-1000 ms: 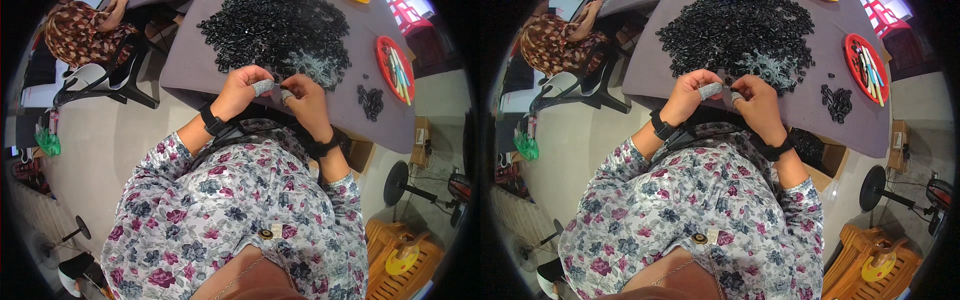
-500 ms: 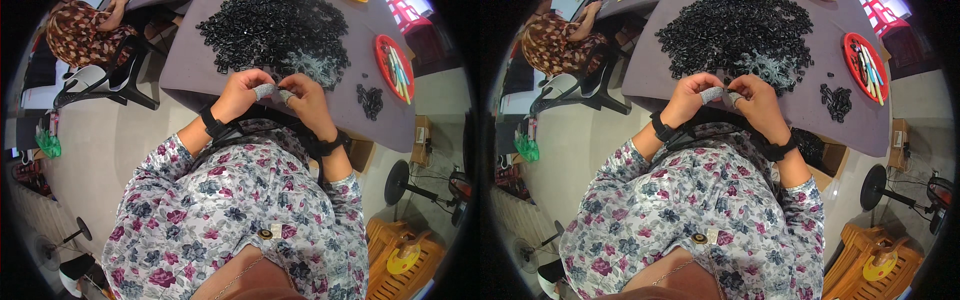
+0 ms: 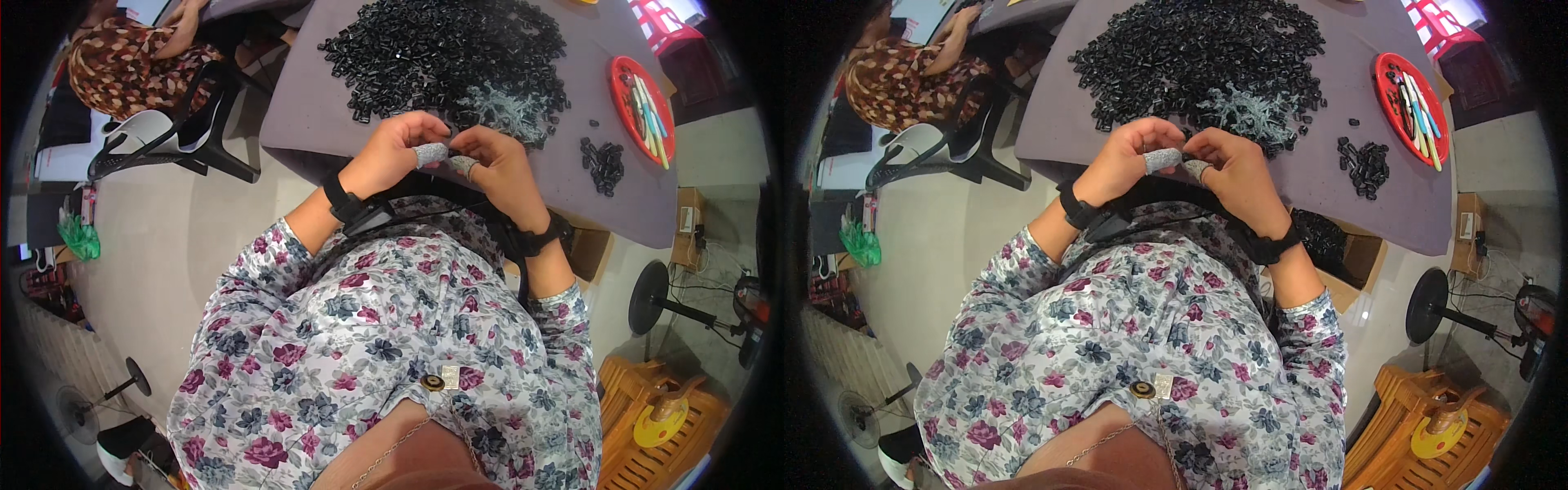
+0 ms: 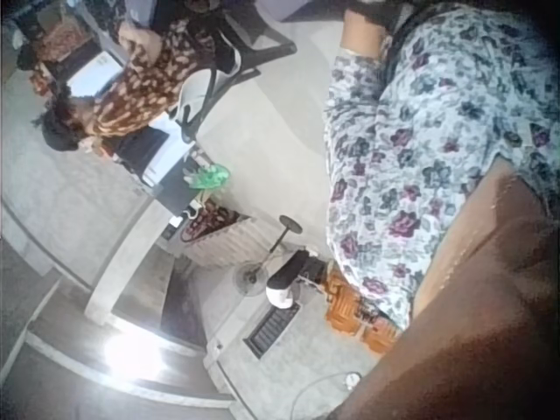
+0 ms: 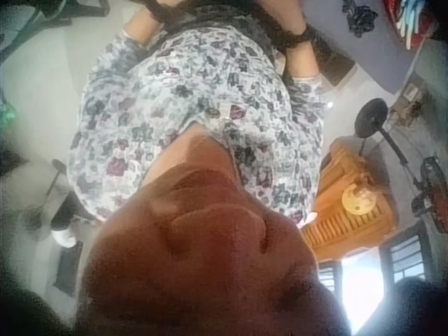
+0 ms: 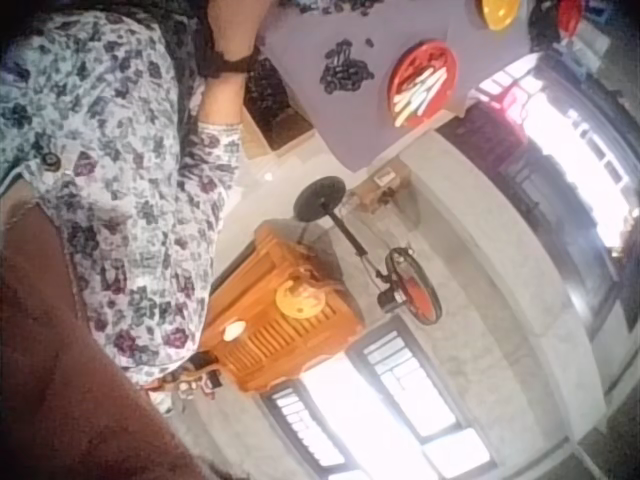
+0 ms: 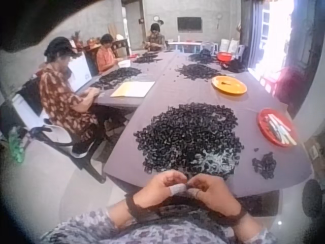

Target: Sorting small black plastic pieces on a large table in a manufacturing facility.

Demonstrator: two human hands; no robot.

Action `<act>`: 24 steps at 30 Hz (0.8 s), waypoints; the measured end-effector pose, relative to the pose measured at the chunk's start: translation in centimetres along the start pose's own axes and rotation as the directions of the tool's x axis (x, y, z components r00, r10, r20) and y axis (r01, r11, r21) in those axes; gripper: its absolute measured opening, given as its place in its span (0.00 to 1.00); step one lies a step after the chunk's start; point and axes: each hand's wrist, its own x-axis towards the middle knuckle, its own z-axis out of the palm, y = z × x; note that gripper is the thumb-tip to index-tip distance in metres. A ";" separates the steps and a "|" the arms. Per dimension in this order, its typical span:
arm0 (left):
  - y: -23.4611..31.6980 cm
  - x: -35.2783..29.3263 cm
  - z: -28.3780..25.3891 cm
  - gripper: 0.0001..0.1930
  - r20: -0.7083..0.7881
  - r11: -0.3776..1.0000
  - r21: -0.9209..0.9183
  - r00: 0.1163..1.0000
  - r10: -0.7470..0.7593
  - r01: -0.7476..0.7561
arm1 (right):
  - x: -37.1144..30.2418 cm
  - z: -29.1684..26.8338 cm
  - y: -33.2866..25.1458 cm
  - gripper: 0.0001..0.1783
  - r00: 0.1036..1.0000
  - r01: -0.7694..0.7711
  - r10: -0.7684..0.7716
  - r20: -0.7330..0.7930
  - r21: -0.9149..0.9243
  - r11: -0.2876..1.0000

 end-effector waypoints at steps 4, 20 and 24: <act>1.0 0.5 -0.8 0.18 0.070 0.992 -0.018 0.990 -0.120 0.121 | -0.1 -0.5 0.3 0.18 0.997 0.003 -0.007 0.075 0.054 0.999; 1.8 0.6 -0.6 0.16 0.110 0.980 0.023 0.973 -0.201 0.199 | -0.6 0.6 -0.9 0.15 0.981 0.192 -0.187 0.047 -0.224 0.955; 1.7 0.6 -0.4 0.17 0.107 0.983 0.034 0.977 -0.183 0.181 | -0.9 0.9 -1.0 0.18 0.960 0.271 -0.275 0.049 -0.402 0.875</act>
